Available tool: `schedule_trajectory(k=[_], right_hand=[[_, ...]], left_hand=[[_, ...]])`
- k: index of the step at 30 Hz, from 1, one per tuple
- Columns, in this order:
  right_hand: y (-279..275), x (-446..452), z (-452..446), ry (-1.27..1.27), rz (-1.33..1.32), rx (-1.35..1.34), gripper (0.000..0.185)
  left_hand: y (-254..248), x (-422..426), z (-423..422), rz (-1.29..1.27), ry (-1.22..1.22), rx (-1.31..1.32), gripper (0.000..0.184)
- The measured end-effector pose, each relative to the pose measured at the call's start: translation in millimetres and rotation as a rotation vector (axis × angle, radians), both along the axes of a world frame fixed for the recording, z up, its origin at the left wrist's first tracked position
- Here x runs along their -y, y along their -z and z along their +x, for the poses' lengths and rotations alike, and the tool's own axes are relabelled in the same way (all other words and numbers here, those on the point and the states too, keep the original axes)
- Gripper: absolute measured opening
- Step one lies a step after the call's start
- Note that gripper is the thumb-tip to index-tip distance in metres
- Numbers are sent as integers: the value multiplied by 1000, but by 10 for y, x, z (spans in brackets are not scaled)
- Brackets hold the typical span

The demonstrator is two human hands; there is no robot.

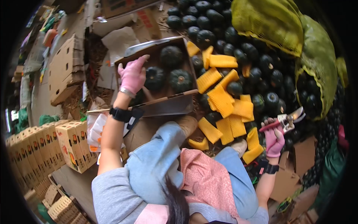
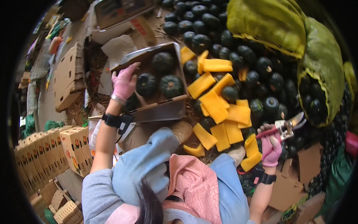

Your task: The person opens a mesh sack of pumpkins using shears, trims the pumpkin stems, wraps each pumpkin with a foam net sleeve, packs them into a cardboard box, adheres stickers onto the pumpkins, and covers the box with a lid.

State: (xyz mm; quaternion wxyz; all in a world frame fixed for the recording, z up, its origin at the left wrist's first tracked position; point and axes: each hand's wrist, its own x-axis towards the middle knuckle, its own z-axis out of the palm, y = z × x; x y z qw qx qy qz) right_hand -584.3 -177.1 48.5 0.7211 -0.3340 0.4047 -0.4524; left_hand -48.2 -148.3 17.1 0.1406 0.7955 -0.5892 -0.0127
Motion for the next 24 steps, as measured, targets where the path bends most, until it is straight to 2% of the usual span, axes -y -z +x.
schedule_trajectory(k=[2,4,7,8,11,14,16,18,20,21,22,24], right_hand=[[-79,-9,41,35,12,-12,42],[-40,21,33,121,-23,-99,31],[-137,70,152,301,13,-442,18],[-99,83,124,322,41,-471,17],[-93,113,173,439,45,-540,20],[114,182,19,503,12,-691,23],[293,268,-68,555,23,-685,25],[268,407,-31,557,241,-789,26],[364,591,26,571,295,-796,31],[504,683,28,610,284,-791,36],[617,781,29,619,292,-841,38],[373,837,326,569,186,-981,42]], left_hand=[[-263,-2,-285,-47,228,-58,21],[-398,17,-502,140,380,-45,26],[-557,39,-716,564,554,143,38],[-484,11,-735,697,565,227,32],[-409,-42,-835,738,606,401,20],[-518,-60,-820,849,707,393,21],[-614,-19,-862,943,755,337,23],[-914,104,-1005,981,818,96,28],[-989,167,-1082,951,972,-254,31],[-1007,188,-1113,926,1036,-432,33],[-992,200,-1145,931,1098,-470,34],[-932,221,-1196,942,1215,-540,35]])
